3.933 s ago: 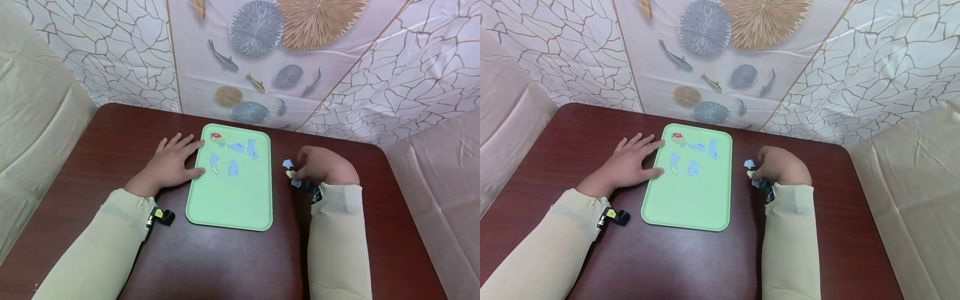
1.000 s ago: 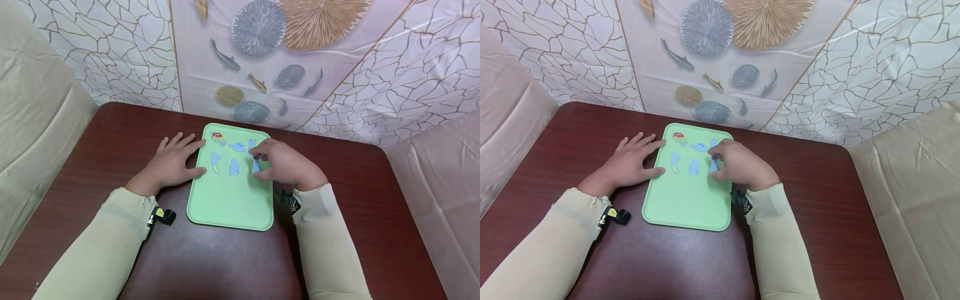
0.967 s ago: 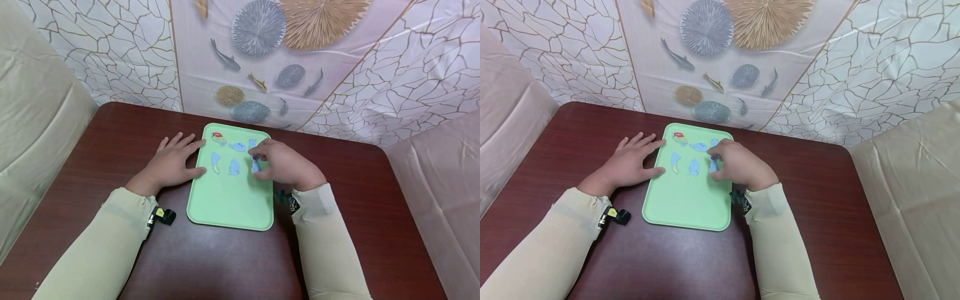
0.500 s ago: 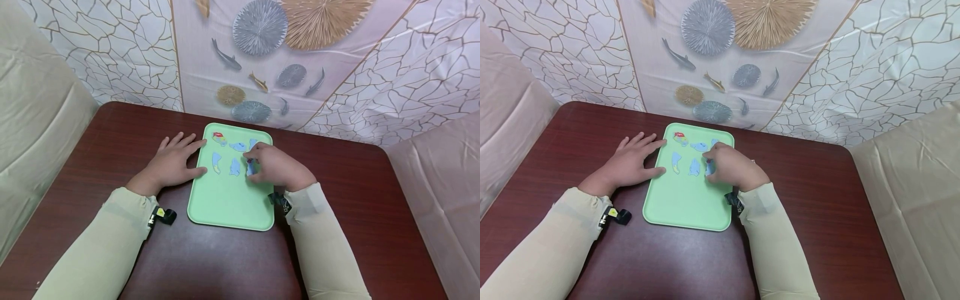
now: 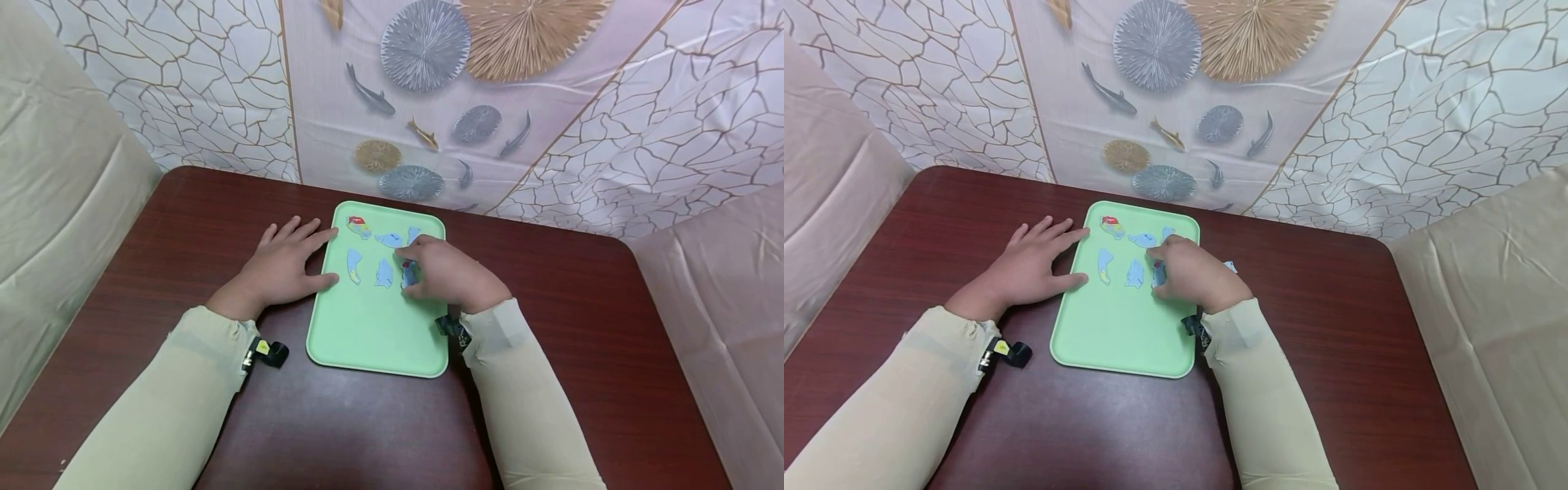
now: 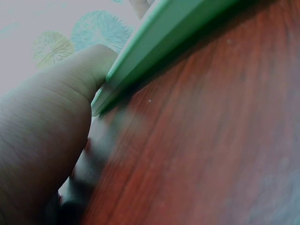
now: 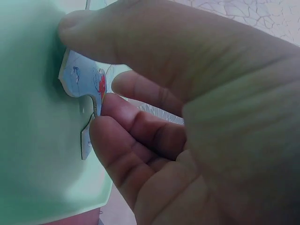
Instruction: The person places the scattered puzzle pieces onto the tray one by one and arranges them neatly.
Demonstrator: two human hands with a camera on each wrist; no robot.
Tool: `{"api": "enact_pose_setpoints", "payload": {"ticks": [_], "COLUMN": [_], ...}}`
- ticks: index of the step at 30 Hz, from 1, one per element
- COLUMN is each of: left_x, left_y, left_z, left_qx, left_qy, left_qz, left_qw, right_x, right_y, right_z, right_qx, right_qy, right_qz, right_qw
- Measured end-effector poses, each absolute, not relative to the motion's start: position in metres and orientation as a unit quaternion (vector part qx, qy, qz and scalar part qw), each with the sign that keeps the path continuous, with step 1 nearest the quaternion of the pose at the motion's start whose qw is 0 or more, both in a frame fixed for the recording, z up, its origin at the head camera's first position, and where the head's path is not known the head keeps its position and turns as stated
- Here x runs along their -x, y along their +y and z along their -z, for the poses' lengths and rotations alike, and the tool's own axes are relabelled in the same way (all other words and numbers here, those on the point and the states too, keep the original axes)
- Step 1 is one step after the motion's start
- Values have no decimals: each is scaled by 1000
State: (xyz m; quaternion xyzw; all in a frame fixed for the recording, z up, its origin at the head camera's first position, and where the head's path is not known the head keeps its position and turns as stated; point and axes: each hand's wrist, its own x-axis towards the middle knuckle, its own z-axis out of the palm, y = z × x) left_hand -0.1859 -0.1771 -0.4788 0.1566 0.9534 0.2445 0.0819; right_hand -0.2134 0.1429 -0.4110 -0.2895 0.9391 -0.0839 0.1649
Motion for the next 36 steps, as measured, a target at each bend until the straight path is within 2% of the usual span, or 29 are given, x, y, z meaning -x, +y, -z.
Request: {"api": "enact_pose_setpoints", "payload": {"ticks": [23, 36], "left_x": [186, 186], "left_y": [-177, -177], "left_z": [477, 478], "left_qx": [-156, -156], "left_qy": [954, 954], "left_qz": [-244, -240], "left_qw": [82, 84], "right_x": [212, 216], "right_y": [148, 179], "right_z": [404, 383], "right_qx": [288, 215], "right_qy": [939, 961], "right_qz": [97, 122], "right_qw": [160, 127]}}
